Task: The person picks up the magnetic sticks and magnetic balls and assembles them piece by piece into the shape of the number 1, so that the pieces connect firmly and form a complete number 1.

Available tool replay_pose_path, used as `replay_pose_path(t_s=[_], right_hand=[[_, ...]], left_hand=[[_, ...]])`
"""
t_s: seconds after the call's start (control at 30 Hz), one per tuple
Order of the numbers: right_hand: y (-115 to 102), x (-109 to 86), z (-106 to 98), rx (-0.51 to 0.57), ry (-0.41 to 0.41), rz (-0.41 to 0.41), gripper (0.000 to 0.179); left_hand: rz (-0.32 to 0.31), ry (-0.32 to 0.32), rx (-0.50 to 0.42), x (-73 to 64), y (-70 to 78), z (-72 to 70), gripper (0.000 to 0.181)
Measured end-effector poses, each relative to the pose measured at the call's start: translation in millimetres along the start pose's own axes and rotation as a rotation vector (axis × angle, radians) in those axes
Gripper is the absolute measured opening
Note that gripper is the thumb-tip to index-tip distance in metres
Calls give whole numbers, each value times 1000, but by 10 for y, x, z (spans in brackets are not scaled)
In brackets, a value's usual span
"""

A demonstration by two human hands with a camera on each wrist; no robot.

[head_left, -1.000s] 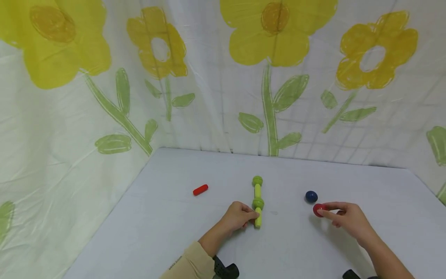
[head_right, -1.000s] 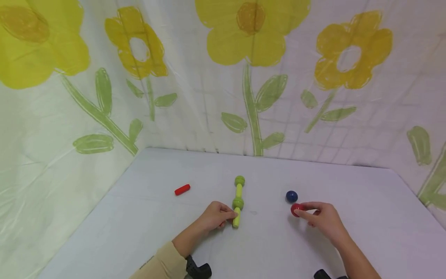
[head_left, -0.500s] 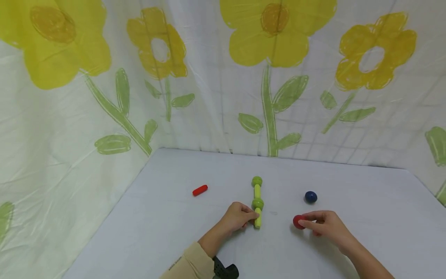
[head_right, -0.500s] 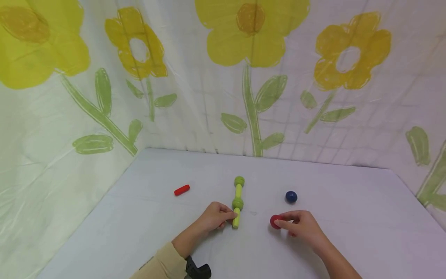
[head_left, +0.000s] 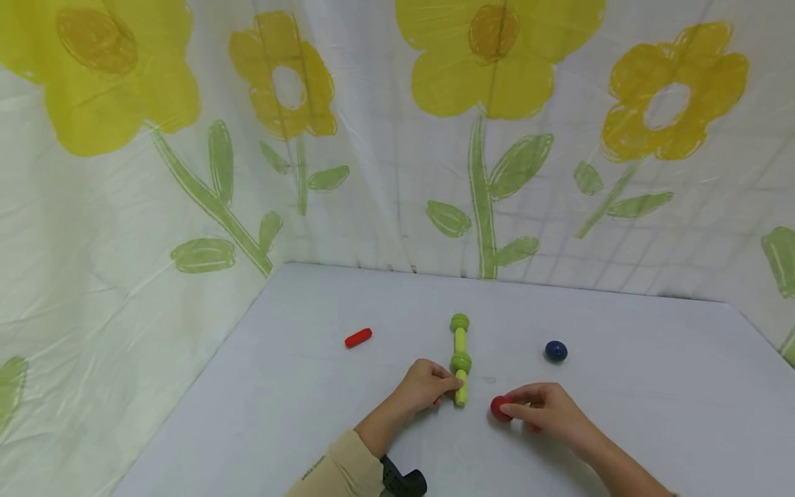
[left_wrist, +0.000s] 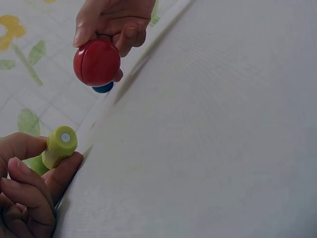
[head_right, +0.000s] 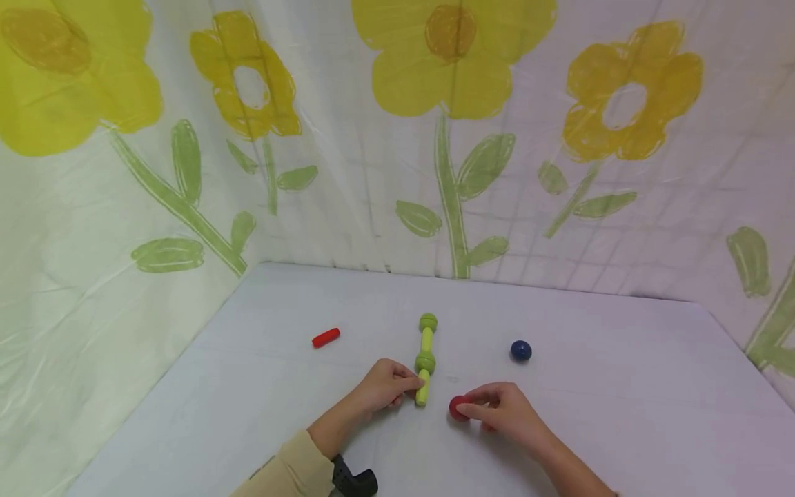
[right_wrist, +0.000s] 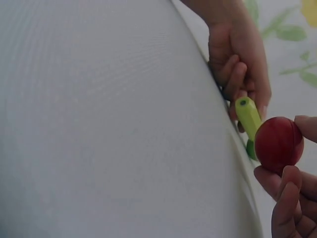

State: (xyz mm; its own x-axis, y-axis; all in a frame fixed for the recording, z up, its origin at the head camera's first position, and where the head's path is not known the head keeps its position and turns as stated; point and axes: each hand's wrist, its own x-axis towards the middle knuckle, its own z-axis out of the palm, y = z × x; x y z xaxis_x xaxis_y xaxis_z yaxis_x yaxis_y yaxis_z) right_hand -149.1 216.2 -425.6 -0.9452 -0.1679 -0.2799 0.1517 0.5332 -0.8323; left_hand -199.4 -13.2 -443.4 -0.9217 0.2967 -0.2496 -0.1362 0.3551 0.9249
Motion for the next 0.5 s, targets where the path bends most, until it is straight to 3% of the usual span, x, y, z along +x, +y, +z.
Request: replay_pose_path(t_s=[0.5], right_hand=[[-130,70,263,14,-104,-93,39]], left_hand=[[10,3,4,-15,11,-9,18]])
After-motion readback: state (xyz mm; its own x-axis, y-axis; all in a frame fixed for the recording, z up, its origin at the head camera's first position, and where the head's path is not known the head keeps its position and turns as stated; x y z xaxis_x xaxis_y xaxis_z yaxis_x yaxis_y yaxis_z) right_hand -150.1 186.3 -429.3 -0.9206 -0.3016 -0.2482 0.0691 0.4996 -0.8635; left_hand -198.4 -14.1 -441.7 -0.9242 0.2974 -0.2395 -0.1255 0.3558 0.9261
